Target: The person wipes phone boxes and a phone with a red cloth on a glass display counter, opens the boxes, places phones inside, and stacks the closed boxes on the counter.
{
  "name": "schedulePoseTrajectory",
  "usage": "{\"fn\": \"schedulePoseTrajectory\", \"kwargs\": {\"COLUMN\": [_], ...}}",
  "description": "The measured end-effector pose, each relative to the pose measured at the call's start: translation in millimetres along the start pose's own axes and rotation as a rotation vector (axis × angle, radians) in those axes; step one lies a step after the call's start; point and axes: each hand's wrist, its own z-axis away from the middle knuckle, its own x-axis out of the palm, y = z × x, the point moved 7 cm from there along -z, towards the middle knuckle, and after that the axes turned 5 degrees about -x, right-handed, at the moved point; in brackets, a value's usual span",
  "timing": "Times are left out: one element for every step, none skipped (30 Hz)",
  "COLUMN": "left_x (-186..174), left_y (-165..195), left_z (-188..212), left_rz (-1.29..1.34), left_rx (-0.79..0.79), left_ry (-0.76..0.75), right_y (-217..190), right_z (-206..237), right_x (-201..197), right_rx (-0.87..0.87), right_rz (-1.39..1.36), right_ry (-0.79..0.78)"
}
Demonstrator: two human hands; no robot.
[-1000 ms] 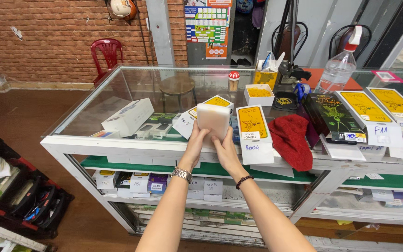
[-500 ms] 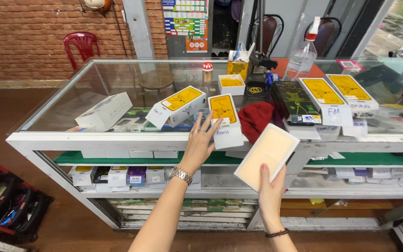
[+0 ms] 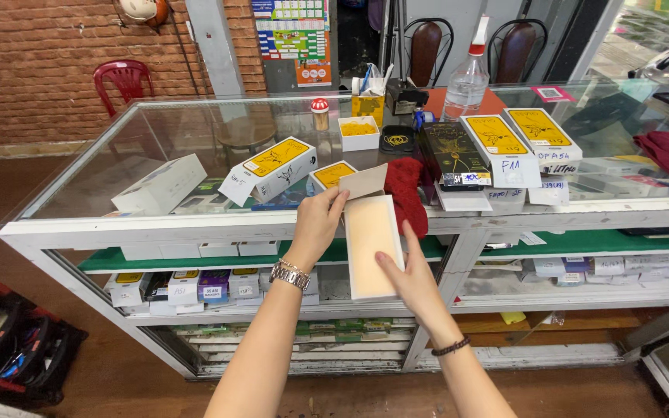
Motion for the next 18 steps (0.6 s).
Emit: {"fn": "schedulePoseTrajectory", "kwargs": {"left_x": [-3, -6, -9, -13, -15, -17, -18, -18, -18, -16, -16, -14, -13, -16, -19, -22, -23, -24], "left_y": [2, 0, -3, -6, -9, -12, -15, -15, -16, -16, -17, -17, -17, -16, -15, -13, -11, -8], "left_z": [3, 5, 6, 6, 6, 6, 7, 8, 10, 12, 14, 16, 18, 20, 20, 19, 18, 16], "left_rz": [0.014, 0.017, 0.022, 0.026, 0.017, 0.009, 0.001, -0.002, -0.006, -0.007, 0.001, 0.01, 0.019, 0.042, 0.065, 0.09, 0.107, 0.125], "left_rx": [0.022, -0.002, -0.023, -0.043, -0.06, -0.077, -0.094, -0.087, -0.081, -0.076, -0.083, -0.091, -0.098, -0.091, -0.077, -0.064, -0.047, -0.03], "left_ry": [0.005, 0.016, 0.028, 0.041, 0.041, 0.041, 0.041, 0.028, 0.012, -0.002, 0.002, 0.006, 0.01, 0.051, 0.092, 0.132, 0.138, 0.146], "right_y": [6, -1, -7, -12, -8, -4, 1, 5, 9, 15, 20, 26, 32, 36, 39, 43, 44, 44], "right_z": [-6, -14, -21, -27, -33, -39, -44, -51, -56, -61, -66, -69, -69, -67, -64, -59, -53, -47], "right_x": [-2, -2, -1, 0, 0, 2, 6, 7, 10, 13, 13, 14, 14, 22, 28, 35, 39, 44], "right_rx": [0.139, 0.088, 0.033, -0.023, 0.025, 0.073, 0.119, 0.16, 0.204, 0.247, 0.256, 0.266, 0.276, 0.239, 0.195, 0.15, 0.057, -0.037], "right_rz": [-0.04, 0.023, 0.087, 0.149, 0.168, 0.187, 0.207, 0.122, 0.037, -0.046, -0.072, -0.097, -0.122, -0.316, -0.511, -0.704, -0.685, -0.665], "right_ry": [-0.022, -0.092, -0.159, -0.226, -0.262, -0.297, -0.333, -0.301, -0.268, -0.234, -0.161, -0.088, -0.015, -0.011, -0.005, 0.003, -0.01, -0.025]}}
